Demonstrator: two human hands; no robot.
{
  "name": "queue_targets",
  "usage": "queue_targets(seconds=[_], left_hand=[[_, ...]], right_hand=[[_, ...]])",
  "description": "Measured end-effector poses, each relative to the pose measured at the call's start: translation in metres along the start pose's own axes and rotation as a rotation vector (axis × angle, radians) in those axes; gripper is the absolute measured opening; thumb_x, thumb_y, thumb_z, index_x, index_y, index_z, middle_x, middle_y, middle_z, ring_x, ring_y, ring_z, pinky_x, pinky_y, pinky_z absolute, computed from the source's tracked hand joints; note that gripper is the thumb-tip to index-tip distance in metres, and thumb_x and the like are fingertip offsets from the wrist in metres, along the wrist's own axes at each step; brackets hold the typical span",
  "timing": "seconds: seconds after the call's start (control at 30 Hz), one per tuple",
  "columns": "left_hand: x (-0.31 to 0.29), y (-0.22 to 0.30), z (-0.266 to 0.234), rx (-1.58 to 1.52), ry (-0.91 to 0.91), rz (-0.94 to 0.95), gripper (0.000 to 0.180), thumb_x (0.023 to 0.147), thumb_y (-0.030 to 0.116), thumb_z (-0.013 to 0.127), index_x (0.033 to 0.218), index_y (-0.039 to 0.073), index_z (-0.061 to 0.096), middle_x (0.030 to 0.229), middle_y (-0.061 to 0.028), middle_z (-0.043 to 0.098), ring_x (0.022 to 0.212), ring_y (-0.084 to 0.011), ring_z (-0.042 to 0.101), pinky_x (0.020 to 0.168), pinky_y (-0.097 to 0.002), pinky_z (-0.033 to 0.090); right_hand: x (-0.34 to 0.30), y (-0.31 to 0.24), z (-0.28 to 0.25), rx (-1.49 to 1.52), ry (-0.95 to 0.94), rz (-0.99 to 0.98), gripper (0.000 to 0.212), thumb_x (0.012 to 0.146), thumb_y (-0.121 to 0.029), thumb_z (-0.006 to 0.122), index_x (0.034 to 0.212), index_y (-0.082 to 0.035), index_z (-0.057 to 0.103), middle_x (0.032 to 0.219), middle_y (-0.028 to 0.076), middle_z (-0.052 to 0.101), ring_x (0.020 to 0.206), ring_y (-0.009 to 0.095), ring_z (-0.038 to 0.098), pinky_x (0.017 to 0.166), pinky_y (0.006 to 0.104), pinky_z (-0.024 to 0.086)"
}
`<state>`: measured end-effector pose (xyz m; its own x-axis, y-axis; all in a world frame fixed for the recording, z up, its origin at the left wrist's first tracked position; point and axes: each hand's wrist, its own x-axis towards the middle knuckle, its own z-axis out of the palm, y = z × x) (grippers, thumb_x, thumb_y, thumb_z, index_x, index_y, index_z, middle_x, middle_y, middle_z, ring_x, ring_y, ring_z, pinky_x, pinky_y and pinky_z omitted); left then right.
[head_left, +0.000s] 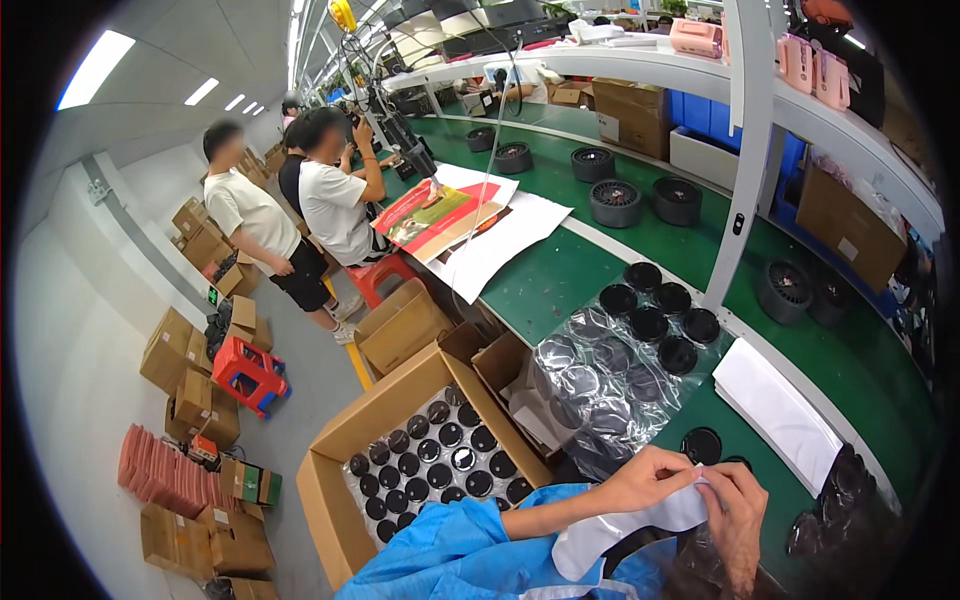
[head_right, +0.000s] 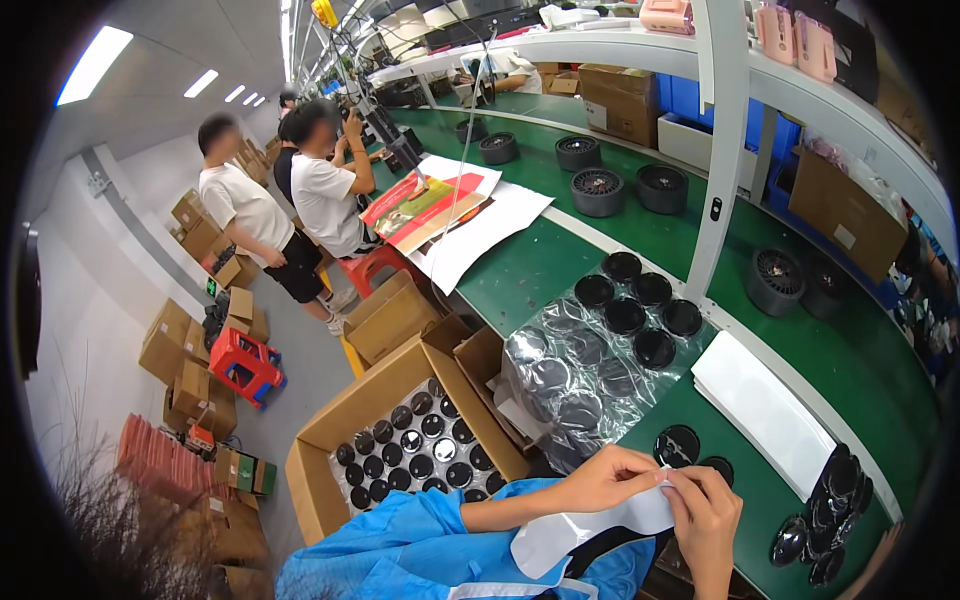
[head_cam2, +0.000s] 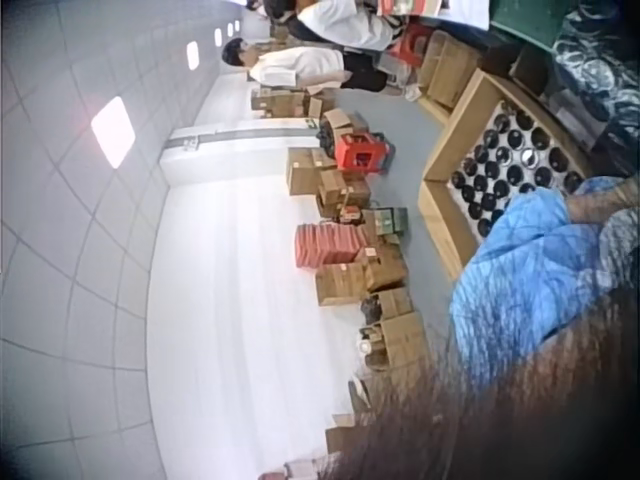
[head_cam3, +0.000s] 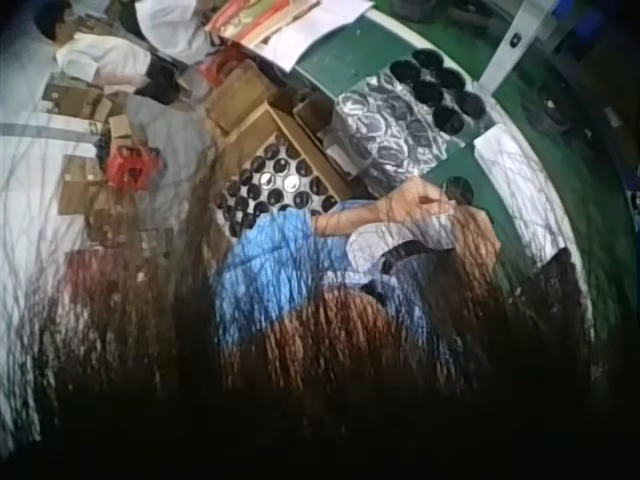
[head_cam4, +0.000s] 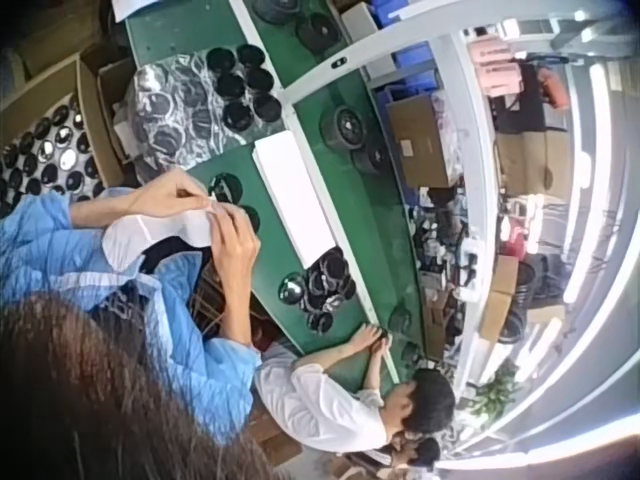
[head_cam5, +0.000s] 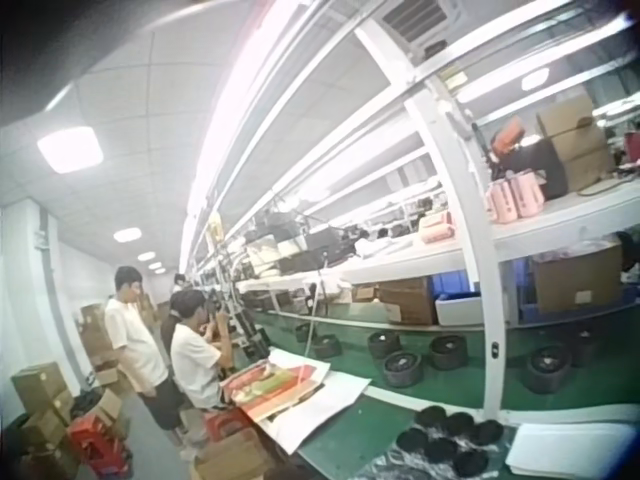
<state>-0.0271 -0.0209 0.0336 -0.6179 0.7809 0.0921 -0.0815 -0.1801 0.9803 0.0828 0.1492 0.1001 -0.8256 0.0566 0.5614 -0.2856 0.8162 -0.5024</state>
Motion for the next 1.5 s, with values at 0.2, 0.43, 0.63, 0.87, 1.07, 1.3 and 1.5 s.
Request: queue_targets(seconds=[0.2,0.43,0.63,0.87,1.07,1.3,1.5], left_hand=[[0.0,-0.012,0.0,0.023,0.035,0.001,0.024,0.111,0.013,0.068,0.108,-0.009,0.077,0.084,0.0024,0.063,0.078,-0.0026,0.047,0.063,-0.0265,0.039],[-0.001,-0.019,0.006,0.078,0.031,-0.073,0.027,0.111,0.016,0.069,0.104,-0.008,0.077,0.077,0.0041,0.063,0.073,-0.0014,0.048,0.059,-0.0264,0.038],[0.004,-0.03,0.013,-0.084,-0.056,-0.214,0.024,0.111,0.014,0.069,0.111,-0.008,0.079,0.083,0.0045,0.07,0.077,-0.0008,0.055,0.063,-0.0233,0.045],[0.004,-0.033,0.013,0.101,-0.099,-0.248,0.024,0.111,0.015,0.07,0.111,-0.007,0.079,0.082,0.0051,0.07,0.074,0.0001,0.054,0.06,-0.0231,0.044],[0.015,-0.028,-0.002,0.452,0.046,-0.13,0.019,0.107,0.013,0.073,0.105,-0.005,0.078,0.081,-0.0027,0.072,0.07,-0.0061,0.058,0.059,-0.0263,0.045],[0.008,-0.041,-0.002,0.554,-0.266,0.136,0.013,0.102,0.015,0.075,0.104,0.002,0.08,0.12,-0.0098,0.083,0.082,-0.0263,0.08,0.068,-0.0336,0.063],[-0.003,-0.043,0.003,0.728,-0.278,0.104,0.016,0.1,0.018,0.078,0.106,0.004,0.081,0.131,0.0004,0.08,0.082,-0.0257,0.08,0.066,-0.0328,0.064]], right_hand=[[-0.006,0.007,0.011,-0.174,0.114,-0.147,0.025,0.074,0.001,0.089,0.097,-0.004,0.08,0.097,0.008,0.074,0.081,0.028,0.072,0.063,0.0379,0.056],[-0.02,0.02,0.011,-0.08,0.087,-0.045,0.025,0.071,0.002,0.089,0.093,-0.005,0.079,0.096,0.008,0.073,0.083,0.027,0.072,0.063,0.0386,0.057],[-0.045,0.02,-0.004,-0.265,0.064,-0.071,0.026,0.069,0.001,0.087,0.093,-0.005,0.079,0.097,0.008,0.074,0.085,0.028,0.072,0.065,0.0388,0.058],[-0.061,0.018,-0.002,-0.299,-0.018,0.037,0.022,0.072,-0.001,0.082,0.093,-0.004,0.077,0.101,0.007,0.075,0.091,0.027,0.073,0.074,0.0377,0.062],[-0.066,-0.027,-0.03,-0.178,-0.064,0.022,0.017,0.077,0.0,0.082,0.094,-0.002,0.078,0.096,0.008,0.075,0.09,0.026,0.074,0.082,0.0377,0.065],[-0.061,0.061,-0.03,0.42,0.36,0.926,0.004,0.097,0.002,0.078,0.096,0.002,0.074,0.092,0.004,0.074,0.078,0.009,0.069,0.06,0.0242,0.052],[-0.072,0.106,-0.013,0.49,0.212,1.049,0.007,0.099,-0.004,0.08,0.099,0.001,0.075,0.089,0.002,0.075,0.077,0.005,0.067,0.059,0.0207,0.05]])
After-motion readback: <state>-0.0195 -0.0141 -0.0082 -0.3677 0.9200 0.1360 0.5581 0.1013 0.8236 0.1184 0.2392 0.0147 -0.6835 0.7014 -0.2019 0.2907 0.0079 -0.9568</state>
